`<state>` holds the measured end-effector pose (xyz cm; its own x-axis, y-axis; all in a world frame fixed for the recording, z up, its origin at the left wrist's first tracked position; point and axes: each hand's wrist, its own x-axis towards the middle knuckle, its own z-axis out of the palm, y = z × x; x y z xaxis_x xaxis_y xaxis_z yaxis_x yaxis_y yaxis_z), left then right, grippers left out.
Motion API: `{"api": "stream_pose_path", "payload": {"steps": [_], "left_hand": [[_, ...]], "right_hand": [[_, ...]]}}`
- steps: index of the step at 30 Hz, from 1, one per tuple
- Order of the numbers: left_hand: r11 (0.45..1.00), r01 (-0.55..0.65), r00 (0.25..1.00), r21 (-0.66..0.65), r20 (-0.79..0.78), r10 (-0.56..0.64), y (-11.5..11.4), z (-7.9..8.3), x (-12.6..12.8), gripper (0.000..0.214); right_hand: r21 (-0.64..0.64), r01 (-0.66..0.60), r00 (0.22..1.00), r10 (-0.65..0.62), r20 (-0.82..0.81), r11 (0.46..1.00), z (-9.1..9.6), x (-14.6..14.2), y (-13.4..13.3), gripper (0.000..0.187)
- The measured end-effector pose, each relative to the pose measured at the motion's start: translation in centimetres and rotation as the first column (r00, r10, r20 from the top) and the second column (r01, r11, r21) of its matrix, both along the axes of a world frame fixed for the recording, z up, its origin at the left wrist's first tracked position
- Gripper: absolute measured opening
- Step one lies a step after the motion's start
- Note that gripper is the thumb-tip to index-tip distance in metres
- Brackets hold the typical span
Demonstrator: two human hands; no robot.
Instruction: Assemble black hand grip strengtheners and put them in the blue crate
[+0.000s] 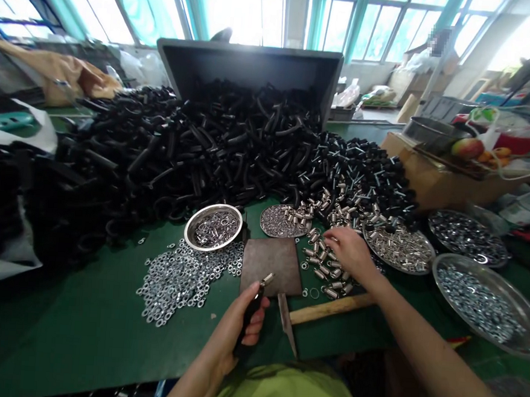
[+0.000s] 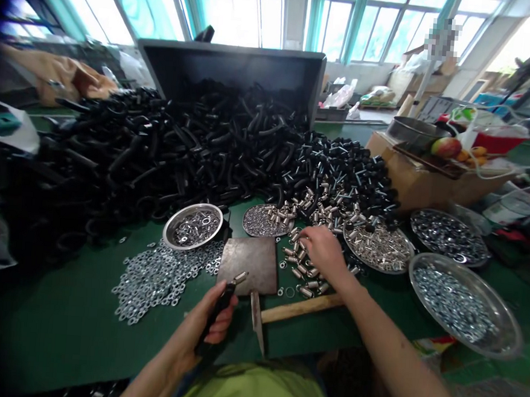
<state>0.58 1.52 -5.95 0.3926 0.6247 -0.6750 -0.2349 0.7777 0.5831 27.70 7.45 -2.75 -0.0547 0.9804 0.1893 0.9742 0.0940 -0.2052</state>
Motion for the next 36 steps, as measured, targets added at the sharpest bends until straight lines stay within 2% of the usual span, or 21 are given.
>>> {"api": "stream_pose_path", "payload": {"steps": [3, 5, 9, 13, 18, 22, 24, 26, 28, 29, 32, 34, 36], "left_hand": [[0.998, -0.064, 0.997, -0.004, 0.041, 0.064, 0.2, -0.4, -0.4, 0.049], [0.995, -0.094, 0.992, 0.014, 0.082, 0.093, 0.2, -0.5, -0.2, 0.049], [0.991, -0.130, 0.981, 0.016, 0.149, 0.126, 0.4, -0.4, 0.7, 0.055], [0.992, -0.128, 0.975, -0.014, 0.181, 0.128, 0.8, -0.1, 1.3, 0.061], [0.967, -0.236, 0.946, -0.093, 0.207, 0.251, 1.6, 0.3, 1.1, 0.046], [0.936, -0.304, 0.865, -0.178, 0.361, 0.349, 2.0, 0.5, 0.6, 0.029], [0.927, -0.328, 0.830, -0.182, 0.414, 0.374, 2.2, 0.4, 0.5, 0.029], [0.921, -0.345, 0.808, -0.178, 0.443, 0.388, 2.3, 0.3, 0.5, 0.029], [0.920, -0.357, 0.794, -0.164, 0.465, 0.391, 2.4, 0.2, 0.8, 0.029], [0.919, -0.363, 0.790, -0.155, 0.472, 0.392, 2.5, 0.2, 0.9, 0.028], [0.911, -0.391, 0.782, -0.131, 0.475, 0.404, 2.4, 0.5, 1.6, 0.024], [0.900, -0.419, 0.782, -0.120, 0.456, 0.425, 2.2, 0.8, 2.0, 0.020], [0.886, -0.452, 0.785, -0.103, 0.427, 0.449, 2.0, 1.1, 2.4, 0.017]], "right_hand": [[-0.012, 0.094, 0.989, -0.092, 0.114, 0.995, -0.3, 3.9, 2.6, 0.016], [-0.041, 0.097, 0.981, -0.089, 0.172, 0.994, -1.0, 4.5, 3.7, 0.017], [-0.077, 0.082, 0.958, -0.057, 0.283, 0.994, -2.5, 2.6, 5.0, 0.022], [-0.104, 0.084, 0.927, -0.039, 0.374, 0.991, -3.1, 0.6, 6.3, 0.026], [-0.136, 0.083, 0.910, -0.020, 0.414, 0.987, -2.3, 0.3, 7.2, 0.027], [-0.088, 0.096, 0.914, -0.052, 0.403, 0.991, -0.7, 0.2, 6.0, 0.028], [-0.015, 0.042, 0.957, -0.036, 0.287, 0.999, 0.3, -0.6, 4.4, 0.027], [0.059, -0.112, 0.994, 0.111, 0.007, 0.992, 1.3, -2.2, 2.2, 0.023], [0.118, -0.295, 0.896, 0.318, -0.310, 0.948, 2.2, -4.5, -0.4, 0.019], [0.147, -0.352, 0.832, 0.381, -0.404, 0.924, 2.6, -5.7, -1.6, 0.019], [0.185, -0.481, 0.712, 0.505, -0.489, 0.857, 2.9, -8.9, -4.0, 0.020], [0.205, -0.534, 0.686, 0.562, -0.463, 0.820, 2.3, -10.4, -4.6, 0.022], [0.246, -0.551, 0.693, 0.601, -0.397, 0.798, 1.4, -11.5, -4.6, 0.023]]}}
